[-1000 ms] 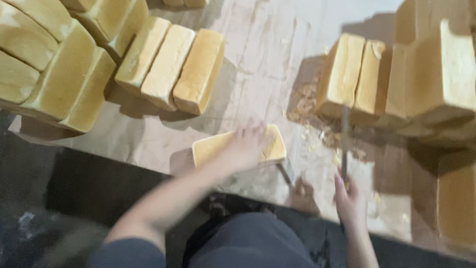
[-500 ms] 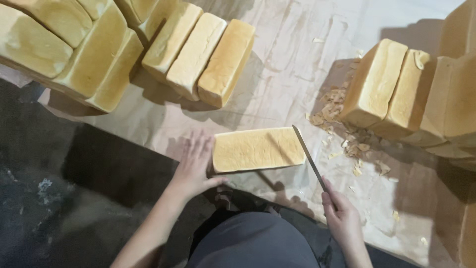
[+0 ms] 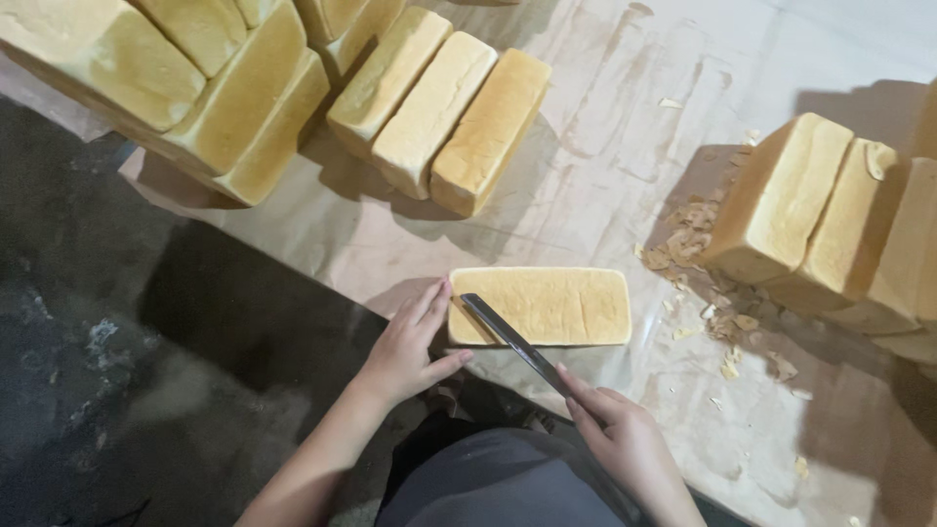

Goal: The person scrapes the surface of several bread loaves with a knife, moving them individually from a stack to the center of a paper-covered table.

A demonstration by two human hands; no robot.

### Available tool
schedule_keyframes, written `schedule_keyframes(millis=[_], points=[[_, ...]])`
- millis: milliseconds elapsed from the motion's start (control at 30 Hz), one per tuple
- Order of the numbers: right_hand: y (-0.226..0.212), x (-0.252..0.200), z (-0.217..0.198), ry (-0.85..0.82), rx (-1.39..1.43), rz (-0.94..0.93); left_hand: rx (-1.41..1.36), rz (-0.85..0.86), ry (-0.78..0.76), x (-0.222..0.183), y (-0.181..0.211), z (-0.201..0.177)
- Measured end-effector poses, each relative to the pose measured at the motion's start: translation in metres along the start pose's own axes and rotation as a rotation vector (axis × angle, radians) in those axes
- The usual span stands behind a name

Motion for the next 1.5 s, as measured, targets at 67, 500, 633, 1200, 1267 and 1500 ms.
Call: schedule_keyframes(millis=[67,500,633,1200,1267,1500], points=[[-0.014,0.003,0.002,-0.012,-0.033,0.001,0.021,0.005,0.009,-0.002,0.001,-0.001],[-0.038,-0.002,0.008,-0.003,-0.104,-0.074,-0.040,-0.016,0.077,-0.003,-0.004,0.004],[-0.017,-0.015,0.006,-0.135,-0.110,-0.016,-0.425,-0.428,0.170,-0.023,-0.048,0.025],[0.112,0.101,-0.046,0.431,0.475,0.222,-0.492,-0.392,-0.340,0.065,-0.037,0.028],[0.085,0.107,-0.068,0.480,0.452,0.147,-0.729,-0.439,-0.265,0.075,-0.040,0.036],[0.056,0.094,-0.077,0.441,0.449,0.336,-0.282,-0.272,-0.236,0.062,-0.003,0.001]])
Point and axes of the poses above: each hand's wrist, its own x-axis towards the middle knuckle, its own z-axis out of the palm, y = z × x, the point moved 6 cm from there along x, towards the middle knuckle, and after that the axes turned 10 degrees about x, right-handed, at the moved point
